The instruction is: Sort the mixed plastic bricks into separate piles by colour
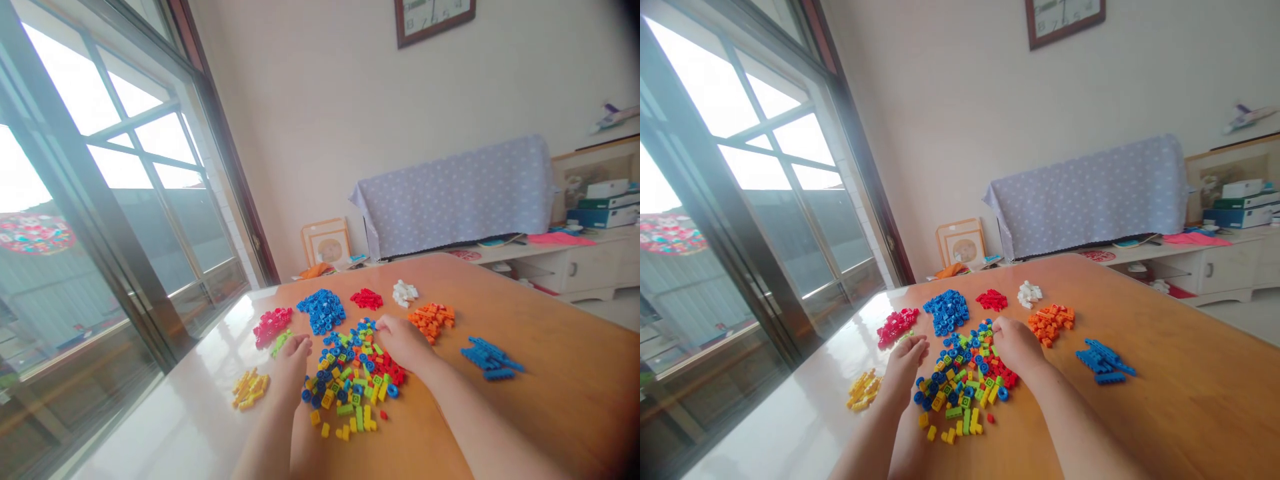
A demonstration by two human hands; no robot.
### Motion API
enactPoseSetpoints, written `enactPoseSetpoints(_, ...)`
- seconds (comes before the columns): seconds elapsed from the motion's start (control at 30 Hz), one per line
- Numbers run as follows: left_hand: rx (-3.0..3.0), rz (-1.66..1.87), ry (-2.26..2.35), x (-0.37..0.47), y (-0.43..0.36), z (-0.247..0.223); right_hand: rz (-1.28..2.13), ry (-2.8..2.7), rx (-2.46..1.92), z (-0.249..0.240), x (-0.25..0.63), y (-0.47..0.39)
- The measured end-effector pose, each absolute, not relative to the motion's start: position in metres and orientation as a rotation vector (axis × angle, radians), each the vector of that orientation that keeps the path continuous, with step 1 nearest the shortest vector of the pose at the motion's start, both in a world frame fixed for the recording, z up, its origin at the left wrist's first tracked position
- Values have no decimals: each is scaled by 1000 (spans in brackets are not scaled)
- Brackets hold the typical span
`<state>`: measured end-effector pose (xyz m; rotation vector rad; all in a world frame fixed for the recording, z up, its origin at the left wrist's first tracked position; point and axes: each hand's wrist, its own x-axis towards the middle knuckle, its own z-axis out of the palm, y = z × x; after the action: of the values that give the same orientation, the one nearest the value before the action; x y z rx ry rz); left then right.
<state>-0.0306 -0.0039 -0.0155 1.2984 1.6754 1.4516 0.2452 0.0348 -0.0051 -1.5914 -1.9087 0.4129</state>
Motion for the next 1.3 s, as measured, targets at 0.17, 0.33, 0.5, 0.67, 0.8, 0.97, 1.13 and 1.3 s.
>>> enactPoseSetpoints(0.17, 1473, 1325, 1734, -31, -4, -19, 456, -1903, -1667, -7, 255, 39)
enactPoseSetpoints(0.33, 1655, 1199, 1800, -19, -11, -9, 495, -1931, -1683, -12, 255, 41)
enactPoseSetpoints(0.5, 1804, 1045, 1804, -9, -18, -5, 549, -2065, -1635, -16, 249, 38)
enactPoseSetpoints(0.67, 1895, 994, 1752, -3, -21, -6, 695, -2236, -1527, -11, 248, 31)
enactPoseSetpoints(0.8, 2010, 976, 1687, 5, -27, 2, 791, -2410, -1448, 1, 248, 17)
enactPoseSetpoints(0.97, 2206, 828, 1549, 16, -40, 11, 836, -2548, -1446, 1, 243, 4)
enactPoseSetpoints(1.13, 2290, 727, 1516, 20, -43, 10, 708, -2561, -1470, -11, 234, 4)
enactPoseSetpoints(1.3, 2297, 688, 1487, 22, -42, 12, 679, -2479, -1434, -12, 225, 7)
